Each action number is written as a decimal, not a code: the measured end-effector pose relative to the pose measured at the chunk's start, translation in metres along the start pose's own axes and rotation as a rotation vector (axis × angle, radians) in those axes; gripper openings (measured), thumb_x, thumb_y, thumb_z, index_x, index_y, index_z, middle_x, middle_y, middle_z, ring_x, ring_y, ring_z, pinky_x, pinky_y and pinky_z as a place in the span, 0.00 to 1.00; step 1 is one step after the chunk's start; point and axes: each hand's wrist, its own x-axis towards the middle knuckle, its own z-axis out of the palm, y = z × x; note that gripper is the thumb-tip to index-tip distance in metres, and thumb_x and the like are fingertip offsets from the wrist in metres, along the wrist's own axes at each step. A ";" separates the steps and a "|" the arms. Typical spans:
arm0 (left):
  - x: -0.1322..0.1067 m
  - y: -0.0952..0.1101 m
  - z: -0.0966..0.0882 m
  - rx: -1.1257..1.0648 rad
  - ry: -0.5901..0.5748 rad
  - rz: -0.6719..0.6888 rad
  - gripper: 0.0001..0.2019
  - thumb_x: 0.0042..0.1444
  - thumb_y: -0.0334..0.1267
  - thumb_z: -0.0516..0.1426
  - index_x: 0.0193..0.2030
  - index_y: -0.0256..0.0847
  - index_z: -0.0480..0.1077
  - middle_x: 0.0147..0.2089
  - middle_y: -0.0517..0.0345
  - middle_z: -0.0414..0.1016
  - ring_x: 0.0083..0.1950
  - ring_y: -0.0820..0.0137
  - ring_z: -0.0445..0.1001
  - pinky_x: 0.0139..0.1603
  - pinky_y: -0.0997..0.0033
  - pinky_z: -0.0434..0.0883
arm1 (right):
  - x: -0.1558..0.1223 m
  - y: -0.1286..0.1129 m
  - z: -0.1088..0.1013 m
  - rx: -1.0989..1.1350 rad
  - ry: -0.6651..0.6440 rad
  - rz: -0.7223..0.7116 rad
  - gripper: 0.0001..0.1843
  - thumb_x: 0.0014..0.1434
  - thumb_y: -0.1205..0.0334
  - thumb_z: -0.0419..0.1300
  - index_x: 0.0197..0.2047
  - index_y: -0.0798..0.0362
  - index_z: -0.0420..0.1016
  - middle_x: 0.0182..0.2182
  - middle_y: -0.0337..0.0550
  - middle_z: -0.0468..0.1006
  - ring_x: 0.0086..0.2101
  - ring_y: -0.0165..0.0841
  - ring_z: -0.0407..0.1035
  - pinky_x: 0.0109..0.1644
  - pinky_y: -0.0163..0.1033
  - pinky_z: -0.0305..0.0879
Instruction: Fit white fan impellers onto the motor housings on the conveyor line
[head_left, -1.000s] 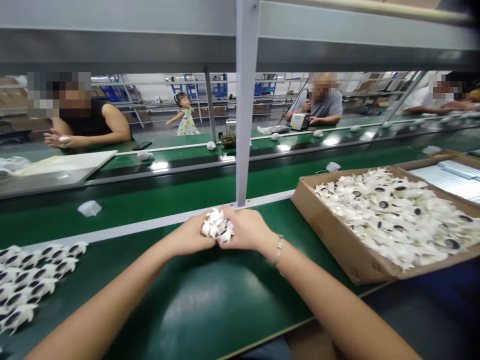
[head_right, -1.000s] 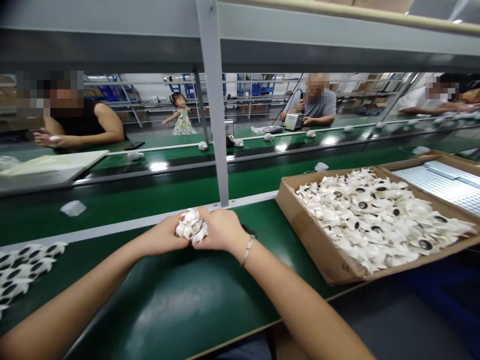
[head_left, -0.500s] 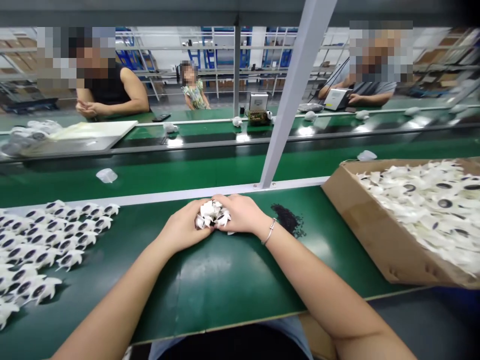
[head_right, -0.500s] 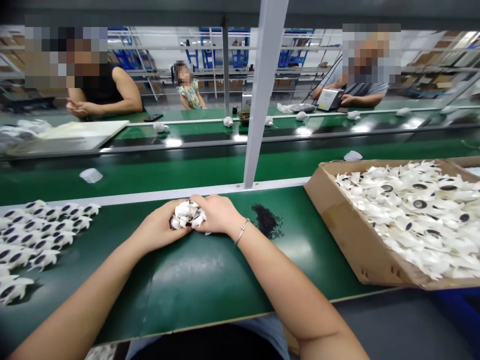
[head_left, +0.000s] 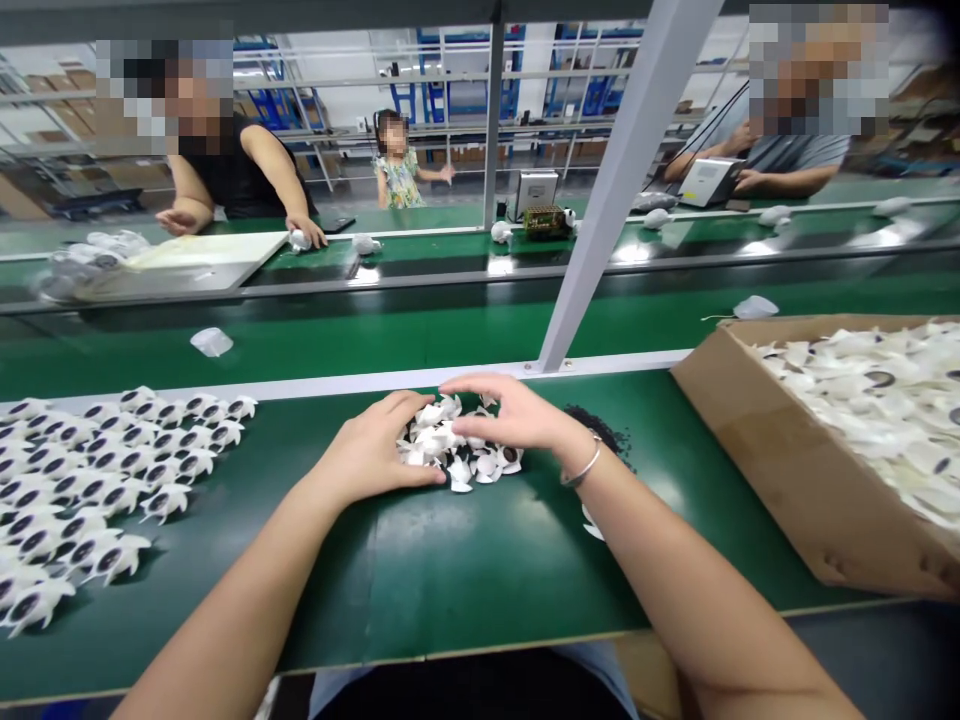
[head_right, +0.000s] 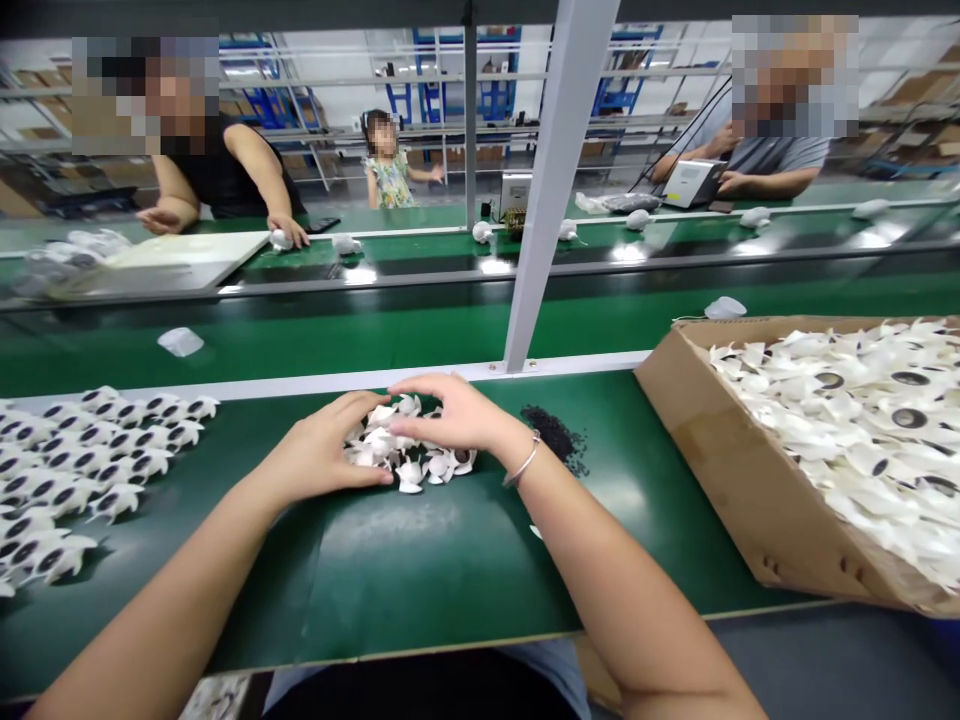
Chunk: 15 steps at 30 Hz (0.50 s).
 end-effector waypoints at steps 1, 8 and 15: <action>0.000 0.001 -0.001 0.009 0.003 -0.008 0.45 0.45 0.66 0.63 0.67 0.50 0.58 0.68 0.52 0.63 0.65 0.51 0.66 0.60 0.55 0.69 | -0.001 -0.006 -0.009 0.018 0.050 0.011 0.22 0.58 0.51 0.66 0.53 0.51 0.77 0.53 0.44 0.77 0.55 0.37 0.69 0.63 0.45 0.62; 0.002 -0.007 0.000 -0.006 -0.028 0.059 0.48 0.49 0.67 0.60 0.71 0.46 0.54 0.73 0.48 0.55 0.71 0.49 0.57 0.70 0.50 0.59 | -0.079 -0.052 -0.062 -0.328 0.580 0.263 0.15 0.61 0.51 0.62 0.47 0.50 0.78 0.38 0.43 0.80 0.37 0.35 0.74 0.42 0.40 0.72; 0.009 -0.016 0.004 -0.162 -0.038 0.162 0.37 0.60 0.62 0.54 0.71 0.46 0.55 0.73 0.50 0.55 0.72 0.53 0.56 0.72 0.53 0.55 | -0.202 -0.011 0.014 -0.686 0.458 0.511 0.33 0.58 0.41 0.63 0.60 0.50 0.69 0.39 0.47 0.74 0.25 0.32 0.68 0.24 0.38 0.69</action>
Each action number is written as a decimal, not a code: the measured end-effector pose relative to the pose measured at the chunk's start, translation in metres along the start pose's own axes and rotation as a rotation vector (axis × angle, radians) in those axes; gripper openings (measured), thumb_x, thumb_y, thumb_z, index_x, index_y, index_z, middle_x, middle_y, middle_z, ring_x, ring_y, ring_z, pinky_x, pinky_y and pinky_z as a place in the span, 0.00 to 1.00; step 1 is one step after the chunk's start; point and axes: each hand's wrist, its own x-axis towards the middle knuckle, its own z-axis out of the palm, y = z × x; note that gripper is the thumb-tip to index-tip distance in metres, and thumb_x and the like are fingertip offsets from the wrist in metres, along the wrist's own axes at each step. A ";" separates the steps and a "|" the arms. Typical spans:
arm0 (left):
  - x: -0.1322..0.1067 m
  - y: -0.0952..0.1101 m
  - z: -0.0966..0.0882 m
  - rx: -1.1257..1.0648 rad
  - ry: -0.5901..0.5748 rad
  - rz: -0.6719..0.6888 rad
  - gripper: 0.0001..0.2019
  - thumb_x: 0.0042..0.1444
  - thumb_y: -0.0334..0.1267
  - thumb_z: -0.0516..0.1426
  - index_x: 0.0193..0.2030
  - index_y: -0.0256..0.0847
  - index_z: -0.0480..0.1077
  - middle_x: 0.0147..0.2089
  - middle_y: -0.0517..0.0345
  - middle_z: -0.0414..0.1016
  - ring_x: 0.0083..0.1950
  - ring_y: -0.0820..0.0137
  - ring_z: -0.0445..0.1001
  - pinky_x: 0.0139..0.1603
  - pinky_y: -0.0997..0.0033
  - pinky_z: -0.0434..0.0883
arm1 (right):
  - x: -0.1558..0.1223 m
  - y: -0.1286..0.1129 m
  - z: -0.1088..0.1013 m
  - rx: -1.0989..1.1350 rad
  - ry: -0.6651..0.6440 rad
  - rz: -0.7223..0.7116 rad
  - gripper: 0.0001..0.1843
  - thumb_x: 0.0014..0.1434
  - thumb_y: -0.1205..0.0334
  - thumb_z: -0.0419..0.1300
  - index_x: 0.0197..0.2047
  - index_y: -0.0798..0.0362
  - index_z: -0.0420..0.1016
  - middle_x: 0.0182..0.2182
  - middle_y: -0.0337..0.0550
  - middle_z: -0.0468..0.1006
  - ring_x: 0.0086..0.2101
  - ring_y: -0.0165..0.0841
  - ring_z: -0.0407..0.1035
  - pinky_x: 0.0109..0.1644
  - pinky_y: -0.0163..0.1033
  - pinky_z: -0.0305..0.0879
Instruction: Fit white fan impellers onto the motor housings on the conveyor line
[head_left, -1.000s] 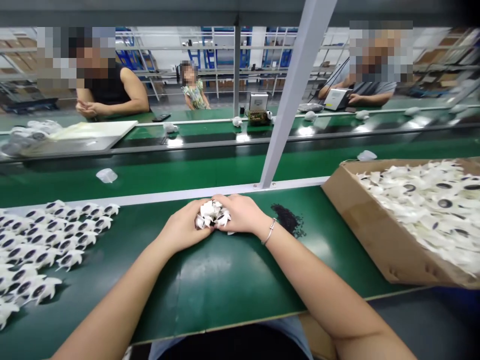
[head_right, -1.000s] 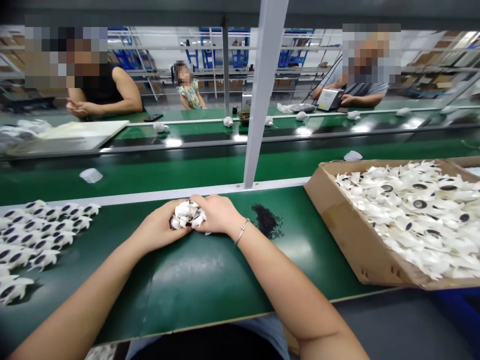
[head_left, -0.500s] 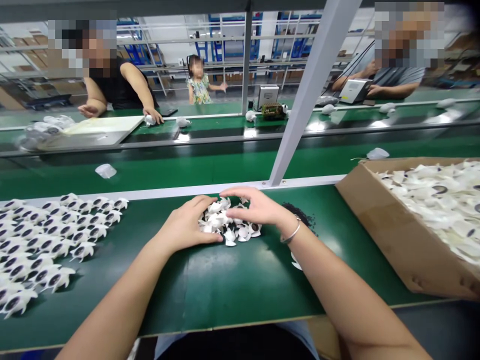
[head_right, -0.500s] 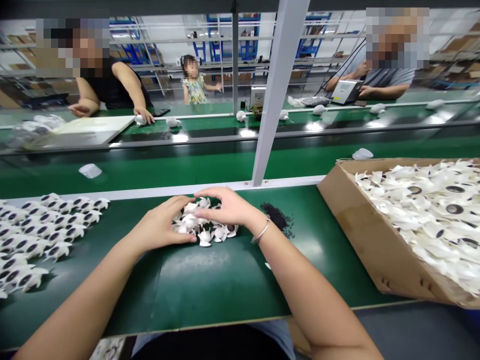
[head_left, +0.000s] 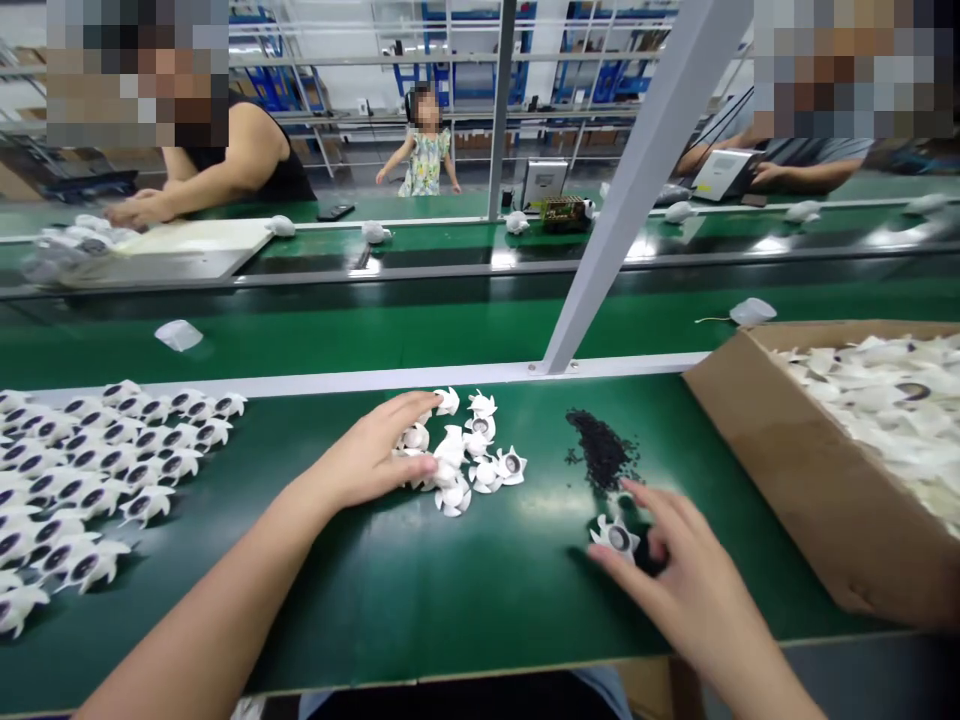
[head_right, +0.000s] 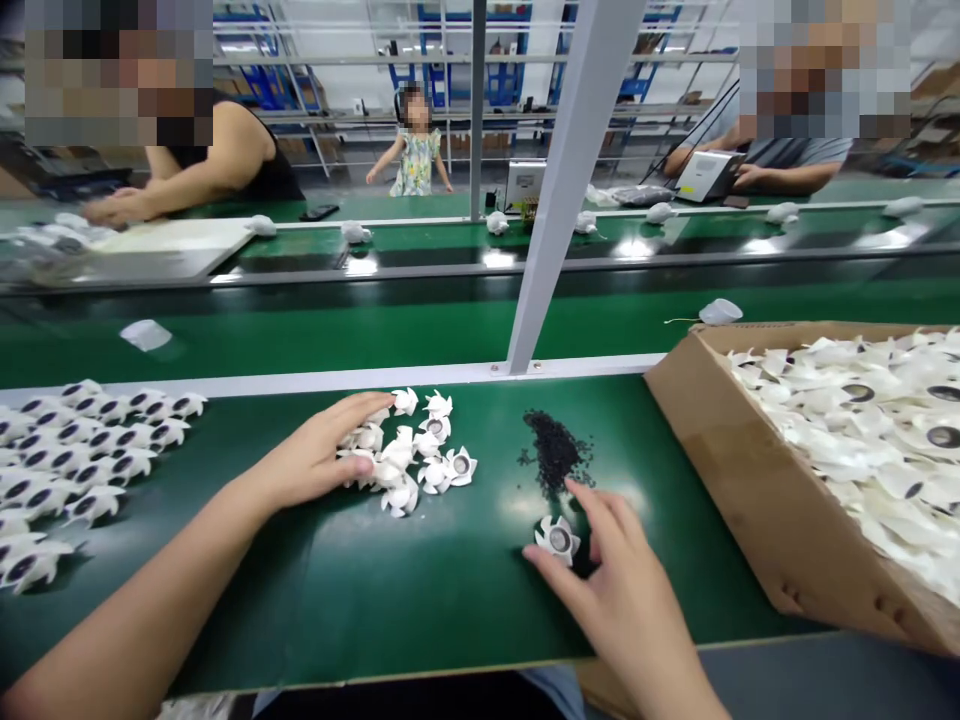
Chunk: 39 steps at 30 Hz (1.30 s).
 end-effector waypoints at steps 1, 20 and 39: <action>0.006 0.000 -0.003 -0.013 0.026 -0.016 0.34 0.64 0.60 0.50 0.71 0.45 0.56 0.73 0.51 0.56 0.72 0.54 0.56 0.73 0.53 0.54 | -0.011 0.003 0.009 -0.028 -0.007 -0.013 0.32 0.59 0.42 0.62 0.61 0.48 0.68 0.43 0.49 0.74 0.26 0.33 0.70 0.24 0.38 0.69; 0.047 0.015 -0.010 -0.020 -0.471 0.232 0.27 0.60 0.56 0.59 0.65 0.54 0.66 0.69 0.56 0.64 0.74 0.52 0.52 0.72 0.47 0.55 | 0.051 -0.064 0.037 0.205 -0.054 -0.024 0.13 0.65 0.63 0.55 0.50 0.53 0.75 0.47 0.51 0.74 0.44 0.41 0.72 0.48 0.49 0.73; 0.106 -0.010 0.006 -0.311 -0.412 0.400 0.12 0.62 0.44 0.60 0.51 0.53 0.78 0.66 0.58 0.68 0.66 0.59 0.66 0.66 0.57 0.64 | 0.024 -0.015 0.019 -0.004 -0.043 -0.026 0.07 0.66 0.64 0.55 0.43 0.52 0.74 0.40 0.47 0.74 0.42 0.39 0.70 0.47 0.45 0.69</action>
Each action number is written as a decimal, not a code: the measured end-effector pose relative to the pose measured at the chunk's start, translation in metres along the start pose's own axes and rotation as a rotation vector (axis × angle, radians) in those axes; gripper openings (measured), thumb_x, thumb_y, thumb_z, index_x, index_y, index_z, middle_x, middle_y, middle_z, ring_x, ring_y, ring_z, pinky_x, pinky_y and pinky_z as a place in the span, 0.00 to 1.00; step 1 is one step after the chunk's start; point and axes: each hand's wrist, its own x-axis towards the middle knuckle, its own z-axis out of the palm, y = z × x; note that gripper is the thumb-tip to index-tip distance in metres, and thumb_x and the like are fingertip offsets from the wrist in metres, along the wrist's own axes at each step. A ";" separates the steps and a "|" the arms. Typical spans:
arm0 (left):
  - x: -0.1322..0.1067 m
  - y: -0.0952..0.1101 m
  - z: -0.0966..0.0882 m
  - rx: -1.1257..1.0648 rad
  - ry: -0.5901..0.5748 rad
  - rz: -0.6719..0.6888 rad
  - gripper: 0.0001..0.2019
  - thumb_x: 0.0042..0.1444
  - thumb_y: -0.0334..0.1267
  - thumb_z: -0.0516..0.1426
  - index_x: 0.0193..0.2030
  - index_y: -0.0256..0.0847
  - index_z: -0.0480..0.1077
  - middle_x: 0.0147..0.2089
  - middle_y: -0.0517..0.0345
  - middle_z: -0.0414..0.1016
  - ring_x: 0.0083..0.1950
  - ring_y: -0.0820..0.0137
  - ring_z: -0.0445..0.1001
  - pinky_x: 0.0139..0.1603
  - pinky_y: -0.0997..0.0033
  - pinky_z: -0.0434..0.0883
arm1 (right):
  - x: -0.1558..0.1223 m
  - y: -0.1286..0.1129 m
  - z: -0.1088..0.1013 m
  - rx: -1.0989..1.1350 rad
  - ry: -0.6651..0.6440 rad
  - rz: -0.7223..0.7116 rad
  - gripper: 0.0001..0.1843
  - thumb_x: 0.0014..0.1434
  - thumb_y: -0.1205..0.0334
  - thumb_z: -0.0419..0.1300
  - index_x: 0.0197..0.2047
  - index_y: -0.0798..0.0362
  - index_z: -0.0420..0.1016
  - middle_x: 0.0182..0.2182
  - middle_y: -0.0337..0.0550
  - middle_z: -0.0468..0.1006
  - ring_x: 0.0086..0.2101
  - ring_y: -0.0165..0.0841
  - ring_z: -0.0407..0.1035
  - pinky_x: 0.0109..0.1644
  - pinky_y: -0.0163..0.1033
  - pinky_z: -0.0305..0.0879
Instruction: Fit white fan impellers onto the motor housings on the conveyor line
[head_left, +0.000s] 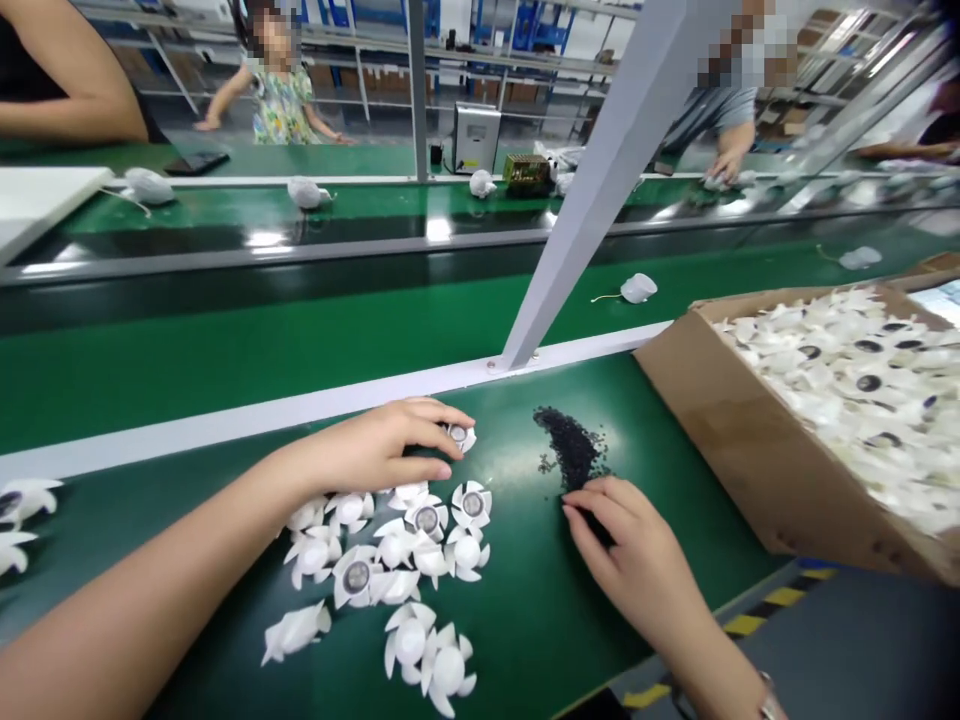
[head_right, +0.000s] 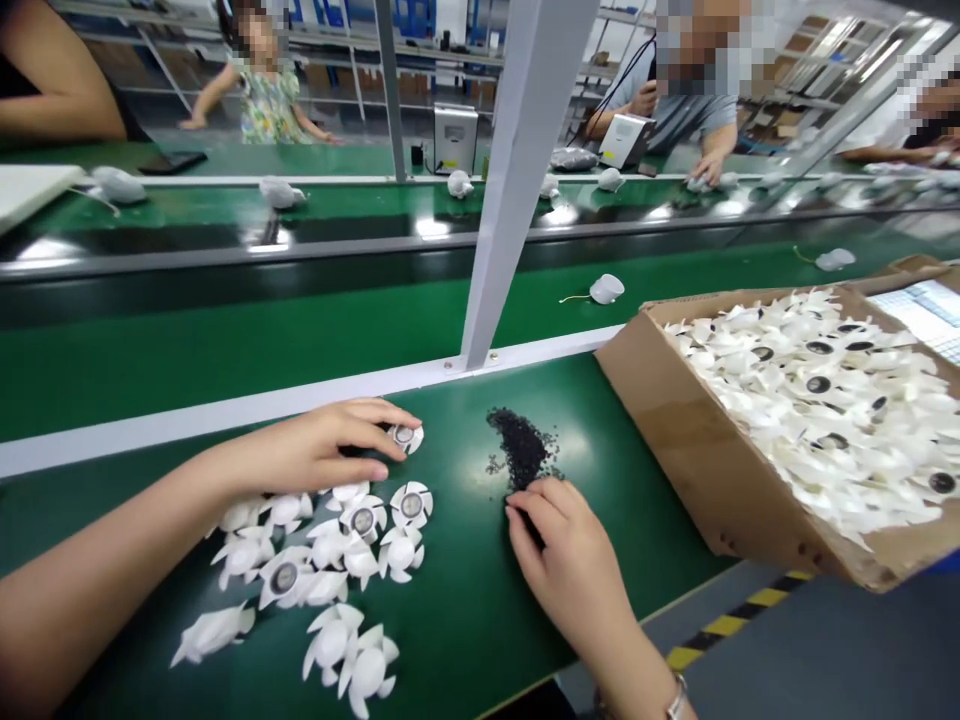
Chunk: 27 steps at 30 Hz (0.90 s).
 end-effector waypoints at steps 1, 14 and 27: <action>0.000 -0.002 -0.001 -0.049 0.013 -0.021 0.12 0.62 0.44 0.60 0.51 0.52 0.78 0.64 0.57 0.70 0.64 0.59 0.68 0.65 0.58 0.66 | 0.001 -0.002 0.003 -0.012 -0.006 -0.020 0.07 0.66 0.65 0.55 0.44 0.52 0.75 0.40 0.47 0.74 0.42 0.38 0.69 0.46 0.45 0.69; -0.007 -0.014 -0.005 -0.314 0.094 -0.210 0.16 0.55 0.43 0.65 0.50 0.45 0.78 0.53 0.56 0.79 0.52 0.66 0.77 0.53 0.72 0.70 | 0.041 -0.014 0.002 -0.530 -0.192 -0.511 0.10 0.55 0.77 0.54 0.33 0.56 0.74 0.32 0.48 0.74 0.31 0.38 0.66 0.31 0.41 0.59; -0.003 -0.030 0.014 -0.079 0.399 -0.003 0.12 0.43 0.26 0.64 0.36 0.38 0.72 0.38 0.61 0.75 0.40 0.70 0.74 0.39 0.76 0.67 | 0.140 -0.059 0.041 0.263 -0.321 -0.319 0.07 0.64 0.65 0.51 0.35 0.52 0.67 0.28 0.37 0.68 0.28 0.29 0.62 0.31 0.34 0.58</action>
